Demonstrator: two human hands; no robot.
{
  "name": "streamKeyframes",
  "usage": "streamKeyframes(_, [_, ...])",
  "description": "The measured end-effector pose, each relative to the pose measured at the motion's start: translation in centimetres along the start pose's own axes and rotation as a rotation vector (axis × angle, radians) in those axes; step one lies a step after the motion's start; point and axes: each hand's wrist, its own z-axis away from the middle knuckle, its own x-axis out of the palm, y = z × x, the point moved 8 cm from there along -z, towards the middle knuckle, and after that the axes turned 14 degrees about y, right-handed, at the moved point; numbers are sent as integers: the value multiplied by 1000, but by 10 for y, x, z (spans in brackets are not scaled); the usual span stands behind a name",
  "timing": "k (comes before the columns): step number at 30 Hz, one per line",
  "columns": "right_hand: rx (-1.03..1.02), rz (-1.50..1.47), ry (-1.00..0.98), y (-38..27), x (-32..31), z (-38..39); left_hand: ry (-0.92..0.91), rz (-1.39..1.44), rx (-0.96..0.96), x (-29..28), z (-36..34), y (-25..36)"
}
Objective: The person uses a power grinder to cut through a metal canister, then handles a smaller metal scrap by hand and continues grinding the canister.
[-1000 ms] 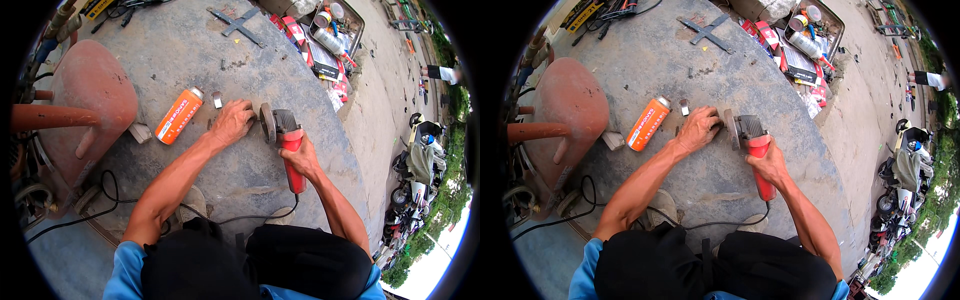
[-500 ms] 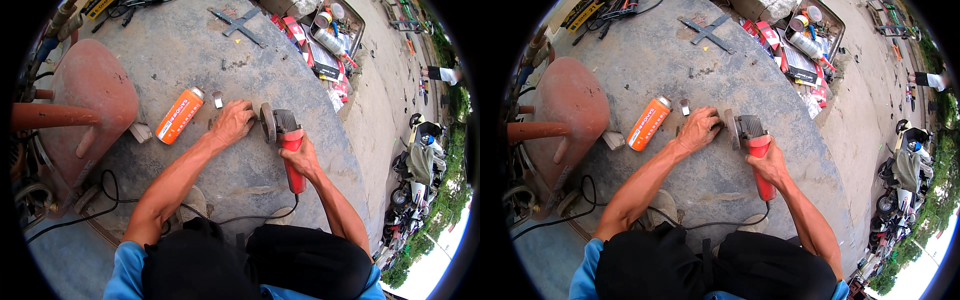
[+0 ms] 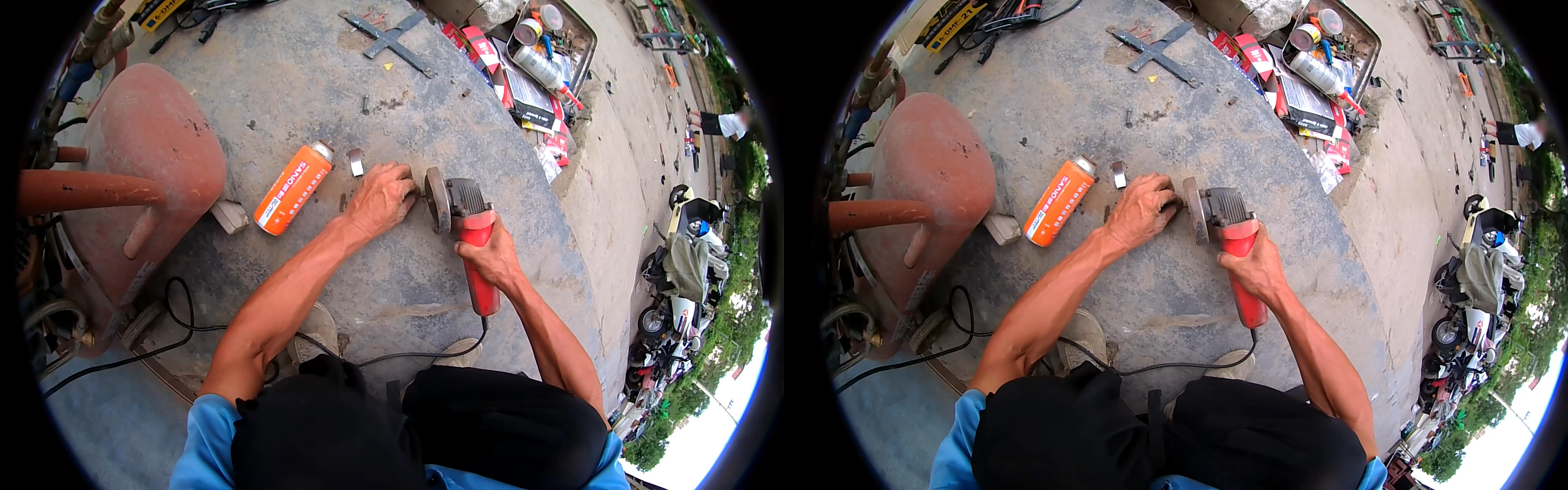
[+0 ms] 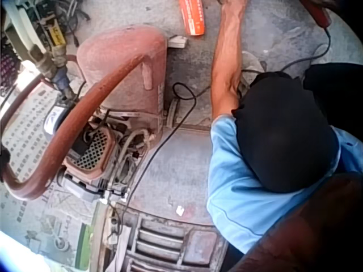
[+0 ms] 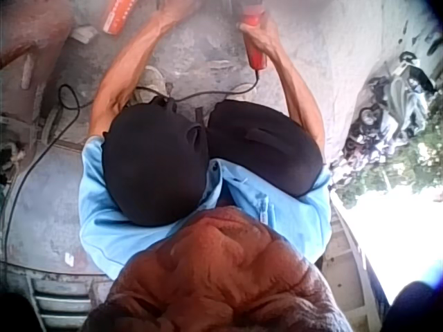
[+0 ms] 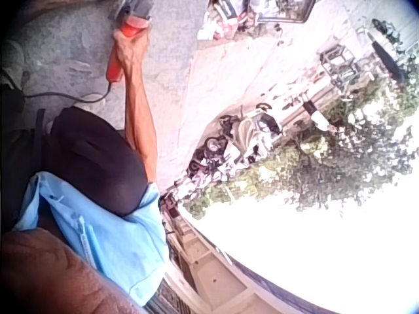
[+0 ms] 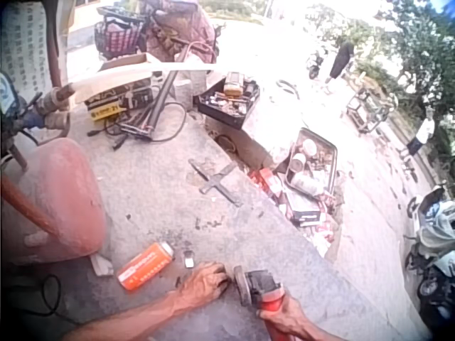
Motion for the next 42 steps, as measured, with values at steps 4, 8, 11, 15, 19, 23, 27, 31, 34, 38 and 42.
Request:
streamKeyframes(4, [8, -5, -2, -1, 2, 1, 1, -4, -2, -1, 2, -1])
streamKeyframes(8, [16, 3, 3, -3, 0, 1, 5, 5, -7, -1, 2, -1])
streamKeyframes(11, [29, -42, -19, -2, 0, -2, 25, 6, -6, -2, 1, 0])
streamKeyframes(15, [38, -178, -29, 11, 3, -3, 28, -3, -3, -2, 2, 1])
streamKeyframes(19, [211, -556, -61, 18, -1, 4, 40, 26, -6, -6, 4, 1])
streamKeyframes(23, [311, -704, -46, 20, -12, 10, 77, 47, -33, -14, 8, 5])
streamKeyframes(27, [377, -925, -67, 28, -12, 18, 79, 62, -97, -16, 13, 8])
streamKeyframes(31, [536, -1193, -125, 30, 0, 24, 106, -3, -206, -31, 23, 10])
streamKeyframes(34, [626, -1352, -127, 38, 1, 14, 65, -95, -173, -32, 36, 8])
streamKeyframes(38, [655, -1550, -129, 28, 0, 5, 146, -258, -72, -54, 36, 36])
streamKeyframes(42, [663, -1657, -132, 24, -3, 2, 23, -35, -194, -63, 25, 94])
